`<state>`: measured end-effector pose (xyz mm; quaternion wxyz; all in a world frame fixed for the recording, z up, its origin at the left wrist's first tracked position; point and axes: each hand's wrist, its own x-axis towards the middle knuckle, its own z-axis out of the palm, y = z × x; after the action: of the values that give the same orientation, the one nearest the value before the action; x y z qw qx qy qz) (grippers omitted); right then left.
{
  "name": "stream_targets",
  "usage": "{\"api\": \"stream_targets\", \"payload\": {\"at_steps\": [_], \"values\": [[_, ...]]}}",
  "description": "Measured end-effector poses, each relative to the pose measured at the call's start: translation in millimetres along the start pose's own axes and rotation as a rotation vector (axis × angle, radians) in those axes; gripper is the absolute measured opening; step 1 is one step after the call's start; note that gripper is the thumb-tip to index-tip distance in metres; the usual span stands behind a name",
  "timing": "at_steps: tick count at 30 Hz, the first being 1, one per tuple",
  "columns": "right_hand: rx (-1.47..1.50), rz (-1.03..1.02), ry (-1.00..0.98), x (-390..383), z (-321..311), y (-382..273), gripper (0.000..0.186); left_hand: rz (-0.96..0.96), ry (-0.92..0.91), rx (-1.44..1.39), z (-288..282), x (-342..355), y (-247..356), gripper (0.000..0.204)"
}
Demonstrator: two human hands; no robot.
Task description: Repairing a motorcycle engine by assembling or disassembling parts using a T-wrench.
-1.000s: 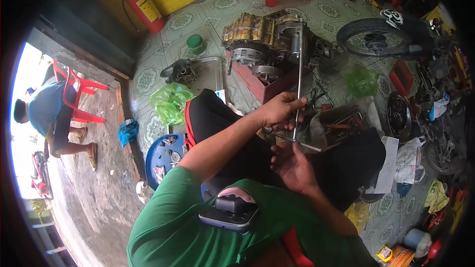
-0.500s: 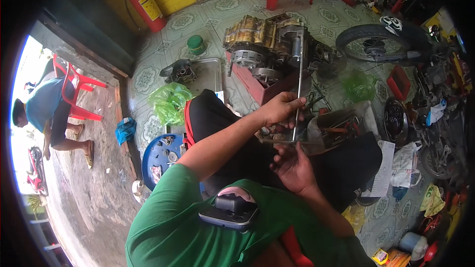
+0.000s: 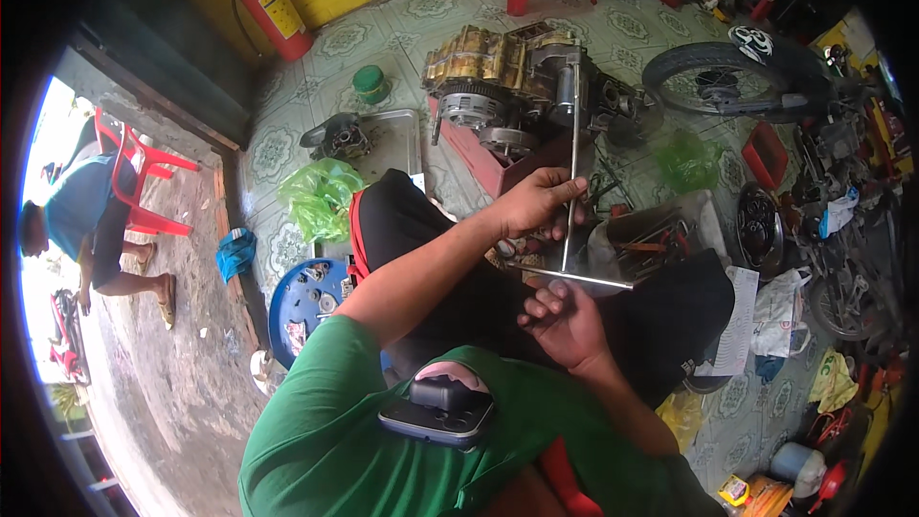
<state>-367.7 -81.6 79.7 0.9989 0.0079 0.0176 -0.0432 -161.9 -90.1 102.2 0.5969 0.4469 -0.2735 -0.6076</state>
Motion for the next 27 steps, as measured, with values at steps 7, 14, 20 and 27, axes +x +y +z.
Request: {"api": "stream_targets", "payload": {"at_steps": [7, 14, 20, 27], "values": [[-0.258, -0.096, 0.523, -9, -5, 0, 0.04, 0.03, 0.046, 0.065, -1, 4, -2, 0.031], [-0.305, -0.009, 0.629, -3, 8, 0, 0.033, 0.052, 0.067, 0.04, -2, 9, 0, 0.03], [-0.106, -0.079, 0.385, -2, 14, -3, 0.03, -0.009, 0.106, -0.083, -1, 10, -5, 0.028], [-0.321, -0.072, 0.518, -9, 7, 2, 0.033, 0.001, 0.151, -0.06, -7, 11, -5, 0.026]]}}
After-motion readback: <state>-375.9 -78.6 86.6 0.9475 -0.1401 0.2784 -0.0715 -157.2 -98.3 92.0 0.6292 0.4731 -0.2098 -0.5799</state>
